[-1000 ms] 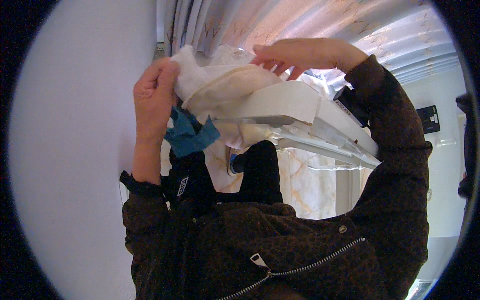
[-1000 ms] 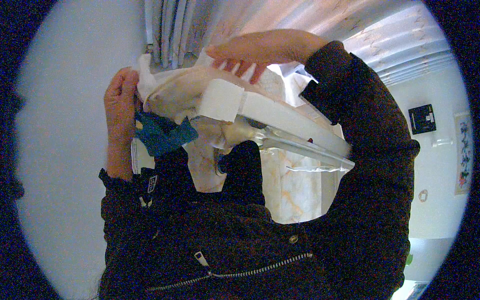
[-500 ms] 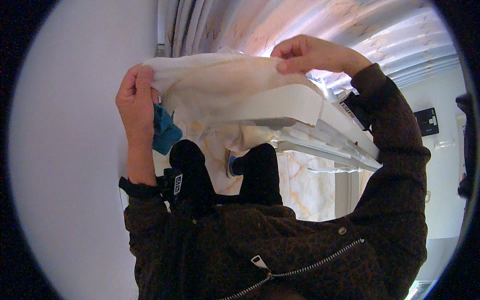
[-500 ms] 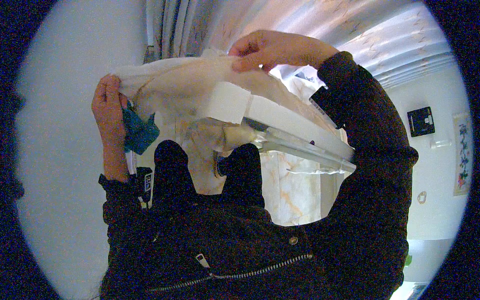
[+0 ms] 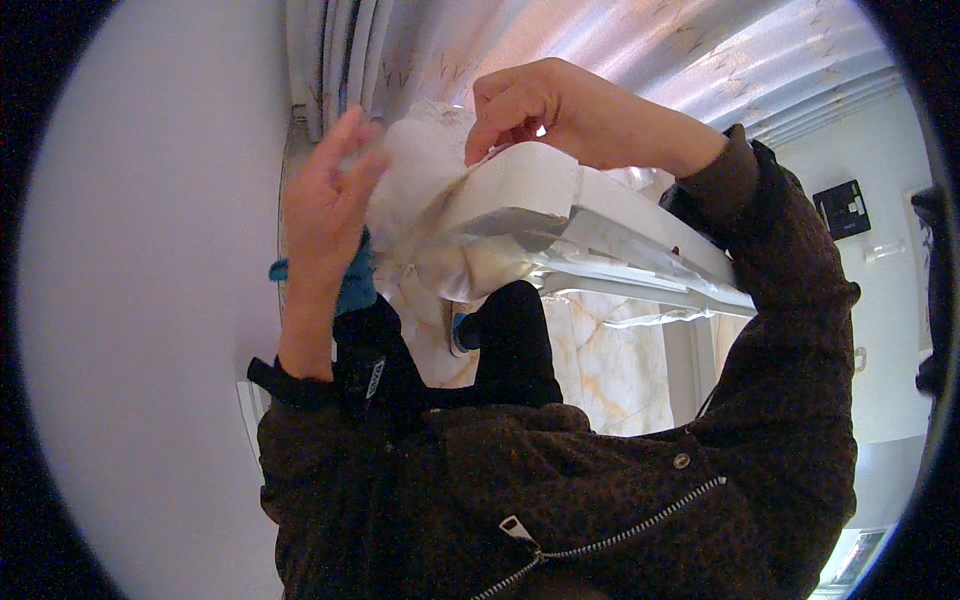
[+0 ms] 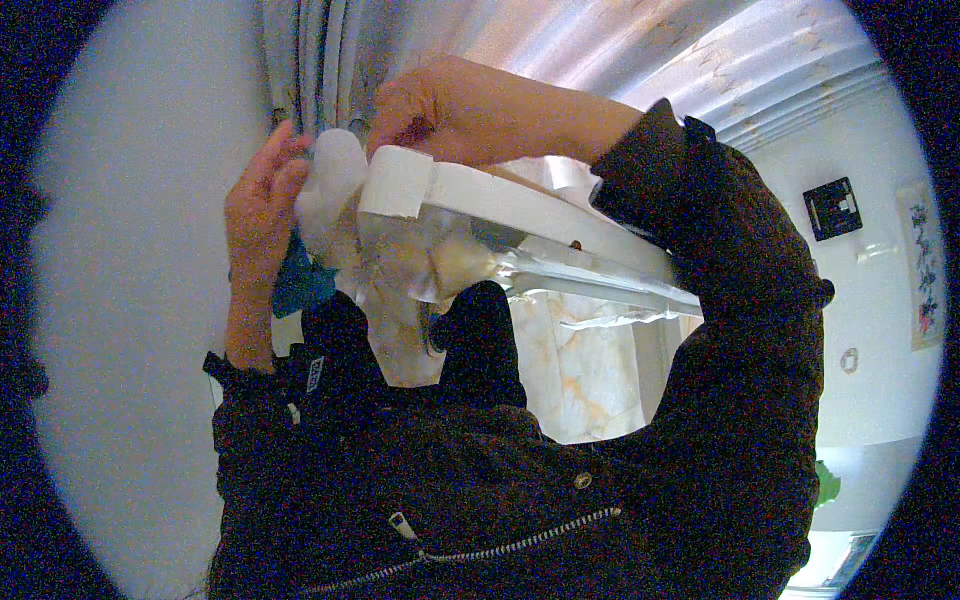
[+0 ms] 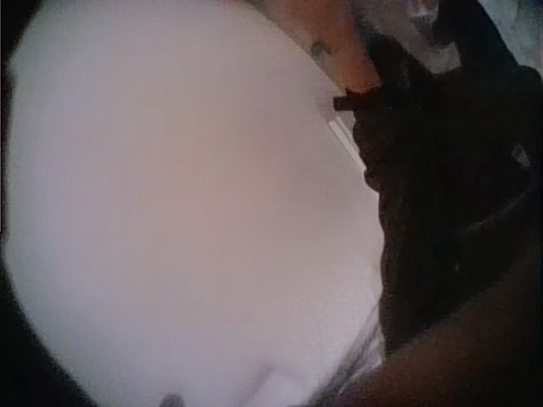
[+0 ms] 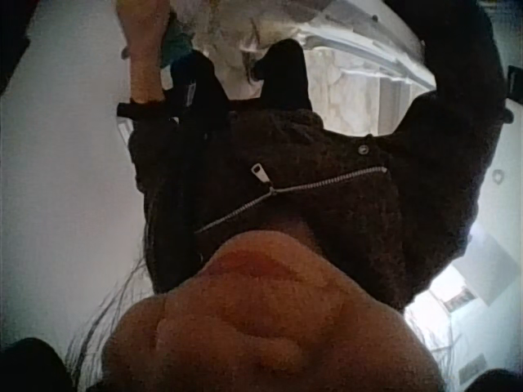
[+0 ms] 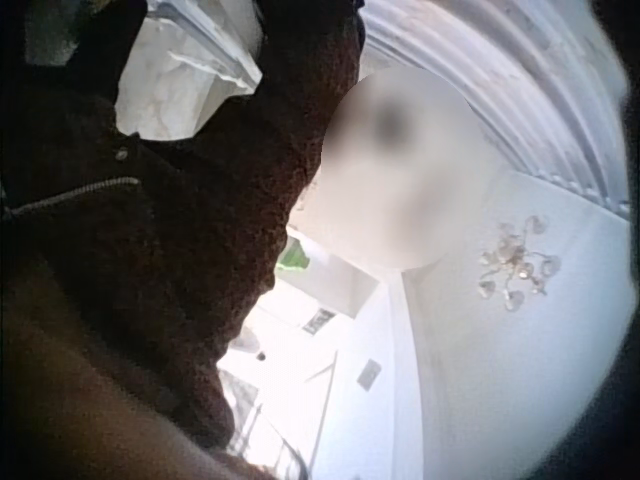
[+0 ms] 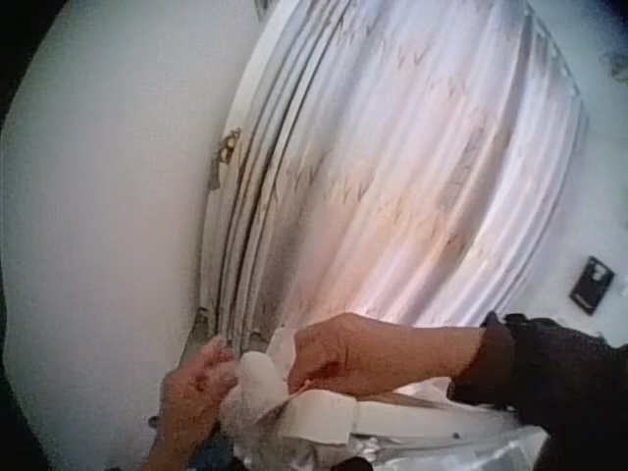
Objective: The person assembles a white plastic chair by unfolding it, threading and tying fabric straps to the frame, and adjusting the seat cover. They then wipe the tabletop with a blue cloth.
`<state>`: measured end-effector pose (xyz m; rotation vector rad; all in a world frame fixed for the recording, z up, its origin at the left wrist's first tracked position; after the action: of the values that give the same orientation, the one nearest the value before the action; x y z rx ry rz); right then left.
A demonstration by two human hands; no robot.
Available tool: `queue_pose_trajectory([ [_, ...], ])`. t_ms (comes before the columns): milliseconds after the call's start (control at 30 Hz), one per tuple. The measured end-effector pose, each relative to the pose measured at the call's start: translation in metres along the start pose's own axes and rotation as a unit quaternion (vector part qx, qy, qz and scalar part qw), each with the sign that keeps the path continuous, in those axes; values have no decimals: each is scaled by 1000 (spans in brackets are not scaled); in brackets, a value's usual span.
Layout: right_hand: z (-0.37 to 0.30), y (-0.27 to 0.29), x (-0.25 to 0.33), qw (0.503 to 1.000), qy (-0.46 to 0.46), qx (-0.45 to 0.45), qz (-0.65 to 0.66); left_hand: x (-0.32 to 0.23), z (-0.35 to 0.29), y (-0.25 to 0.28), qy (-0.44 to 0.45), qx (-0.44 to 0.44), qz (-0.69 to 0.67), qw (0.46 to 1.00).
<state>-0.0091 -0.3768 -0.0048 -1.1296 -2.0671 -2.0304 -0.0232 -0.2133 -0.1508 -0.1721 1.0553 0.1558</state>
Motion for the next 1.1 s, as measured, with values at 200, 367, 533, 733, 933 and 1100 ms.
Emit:
queue_pose_trajectory([
  [200, -1, -2, -19, 987, -68, 69, 125, 3, -12, -42, 85, 165, -144, 972],
  [367, -32, 11, -49, 928, -314, 97, 175, 0, -5, -42, 122, 109, -155, 974],
  [533, -46, -13, -76, 859, -416, 214, 207, -17, -4, -22, 131, 51, -161, 977],
  [733, -57, -20, -93, 889, -327, 252, 196, -45, 0, -4, 37, 16, -186, 982],
  [933, -60, -26, -89, 886, -327, 293, 148, -61, -5, 1, -43, 43, -232, 971],
  [1100, -63, -18, -75, 823, -442, 270, 233, -54, -6, 6, -20, 38, -235, 971],
])
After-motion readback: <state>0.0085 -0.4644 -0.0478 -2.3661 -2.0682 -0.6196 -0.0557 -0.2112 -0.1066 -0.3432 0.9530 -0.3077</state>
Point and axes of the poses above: each hand's wrist, its own z-axis towards the middle knuckle, its own y-axis out of the back of the hand, x = y × z, the point moved 4 cm from there along z, towards the middle knuckle, and after that the axes turned 5 degrees about -y, right-handed, at the moved point
